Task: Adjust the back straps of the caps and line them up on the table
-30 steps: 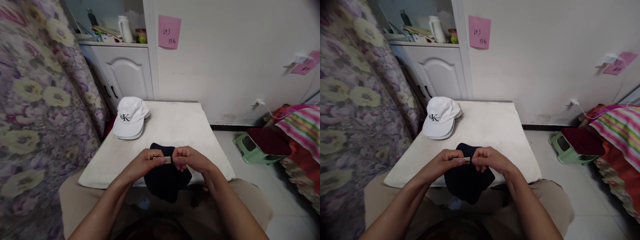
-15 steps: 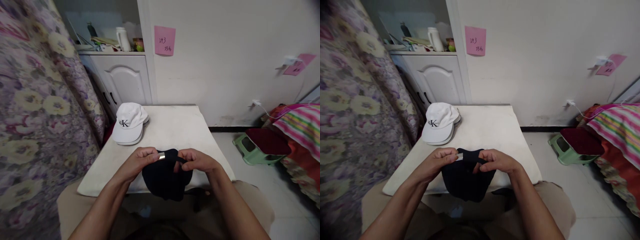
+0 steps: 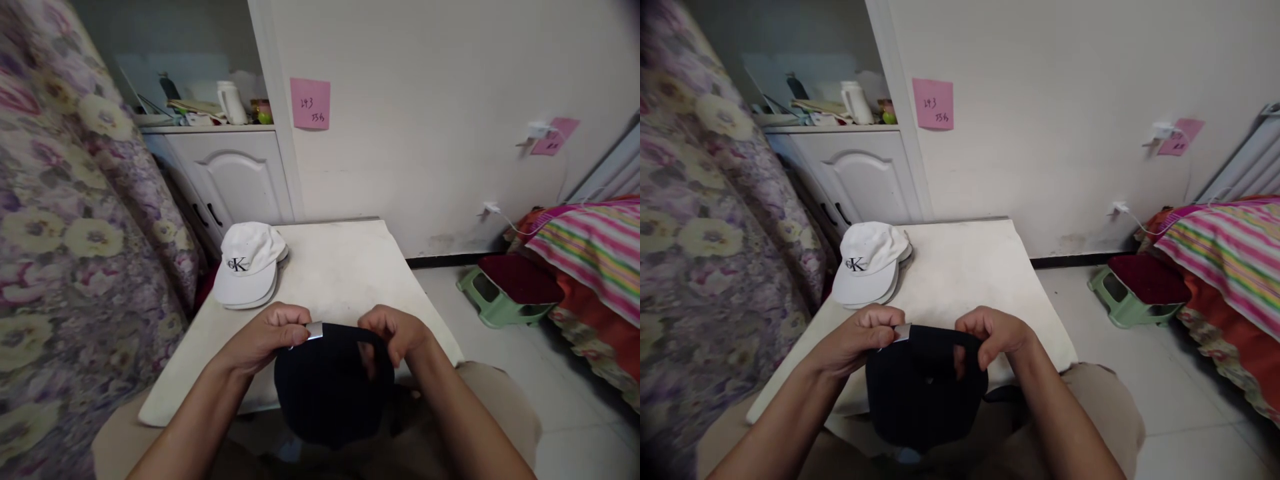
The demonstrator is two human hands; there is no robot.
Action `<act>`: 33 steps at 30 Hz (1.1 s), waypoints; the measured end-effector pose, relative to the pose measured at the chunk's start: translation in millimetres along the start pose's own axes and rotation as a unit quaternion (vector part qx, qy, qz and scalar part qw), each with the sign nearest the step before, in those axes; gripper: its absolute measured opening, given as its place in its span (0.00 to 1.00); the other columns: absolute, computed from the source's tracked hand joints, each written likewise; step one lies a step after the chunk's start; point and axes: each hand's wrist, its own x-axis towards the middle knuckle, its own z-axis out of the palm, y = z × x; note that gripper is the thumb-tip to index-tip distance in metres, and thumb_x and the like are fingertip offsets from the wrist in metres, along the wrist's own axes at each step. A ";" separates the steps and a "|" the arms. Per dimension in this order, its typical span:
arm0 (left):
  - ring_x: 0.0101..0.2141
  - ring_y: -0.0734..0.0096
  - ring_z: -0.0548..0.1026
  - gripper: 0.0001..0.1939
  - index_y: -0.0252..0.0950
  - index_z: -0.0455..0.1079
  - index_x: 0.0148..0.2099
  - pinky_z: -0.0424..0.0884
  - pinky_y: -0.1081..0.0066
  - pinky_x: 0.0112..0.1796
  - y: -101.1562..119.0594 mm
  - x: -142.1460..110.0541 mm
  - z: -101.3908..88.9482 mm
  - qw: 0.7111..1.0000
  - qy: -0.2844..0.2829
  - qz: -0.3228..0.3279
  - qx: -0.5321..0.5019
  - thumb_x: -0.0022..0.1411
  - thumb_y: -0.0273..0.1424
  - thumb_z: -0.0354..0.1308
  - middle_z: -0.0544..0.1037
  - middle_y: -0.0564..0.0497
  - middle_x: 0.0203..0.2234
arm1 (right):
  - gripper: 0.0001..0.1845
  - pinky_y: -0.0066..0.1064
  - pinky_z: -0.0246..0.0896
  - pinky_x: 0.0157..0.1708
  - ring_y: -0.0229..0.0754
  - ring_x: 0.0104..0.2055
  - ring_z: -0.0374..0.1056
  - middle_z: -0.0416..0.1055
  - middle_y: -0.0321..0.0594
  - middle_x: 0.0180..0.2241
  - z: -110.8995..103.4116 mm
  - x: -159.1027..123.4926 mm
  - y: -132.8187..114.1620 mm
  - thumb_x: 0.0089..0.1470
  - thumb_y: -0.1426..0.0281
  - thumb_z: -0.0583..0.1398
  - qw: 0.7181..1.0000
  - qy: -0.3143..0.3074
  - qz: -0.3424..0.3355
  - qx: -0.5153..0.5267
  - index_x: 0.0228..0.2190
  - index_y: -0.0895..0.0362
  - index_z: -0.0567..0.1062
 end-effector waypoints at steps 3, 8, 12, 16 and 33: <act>0.17 0.81 0.60 0.20 0.31 0.71 0.23 0.53 0.79 0.19 4.6 -0.3 2.4 1.000 -0.013 -0.006 -0.017 0.42 0.41 0.75 0.67 0.55 0.14 | 0.24 0.29 0.67 0.31 0.42 0.30 0.74 0.79 0.46 0.30 0.8 1.0 0.7 0.30 0.58 0.76 0.999 -0.036 -0.009 -0.013 0.21 0.60 0.73; 0.17 0.80 0.63 0.19 0.31 0.72 0.25 0.57 0.79 0.18 0.4 0.4 8.4 0.993 -0.085 -0.025 -0.079 0.42 0.39 0.75 0.68 0.54 0.16 | 0.30 0.31 0.68 0.26 0.42 0.22 0.71 0.77 0.44 0.23 11.1 5.9 -1.8 0.22 0.52 0.77 0.998 -0.004 -0.051 0.038 0.13 0.57 0.67; 0.15 0.80 0.61 0.20 0.32 0.70 0.26 0.59 0.79 0.17 -12.9 9.7 15.2 0.981 -0.110 -0.006 -0.162 0.40 0.39 0.75 0.66 0.55 0.15 | 0.29 0.25 0.62 0.18 0.36 0.16 0.64 0.71 0.37 0.17 12.7 9.6 3.0 0.28 0.53 0.75 0.984 0.025 -0.153 0.093 0.14 0.56 0.65; 0.14 0.82 0.59 0.18 0.31 0.70 0.29 0.59 0.81 0.16 -27.6 24.2 19.7 0.959 -0.128 0.047 -0.249 0.44 0.36 0.73 0.65 0.56 0.15 | 0.24 0.22 0.55 0.13 0.31 0.13 0.59 0.69 0.34 0.17 13.7 10.4 6.8 0.38 0.53 0.72 0.966 0.035 -0.196 0.164 0.20 0.58 0.70; 0.25 0.68 0.79 0.06 0.33 0.76 0.36 0.77 0.73 0.30 -63.1 49.0 1.0 0.901 -0.041 0.138 -0.409 0.56 0.30 0.65 0.81 0.51 0.25 | 0.13 0.24 0.61 0.24 0.33 0.21 0.62 0.73 0.31 0.24 22.2 23.6 5.1 0.43 0.68 0.71 0.912 0.228 -0.185 0.288 0.32 0.57 0.77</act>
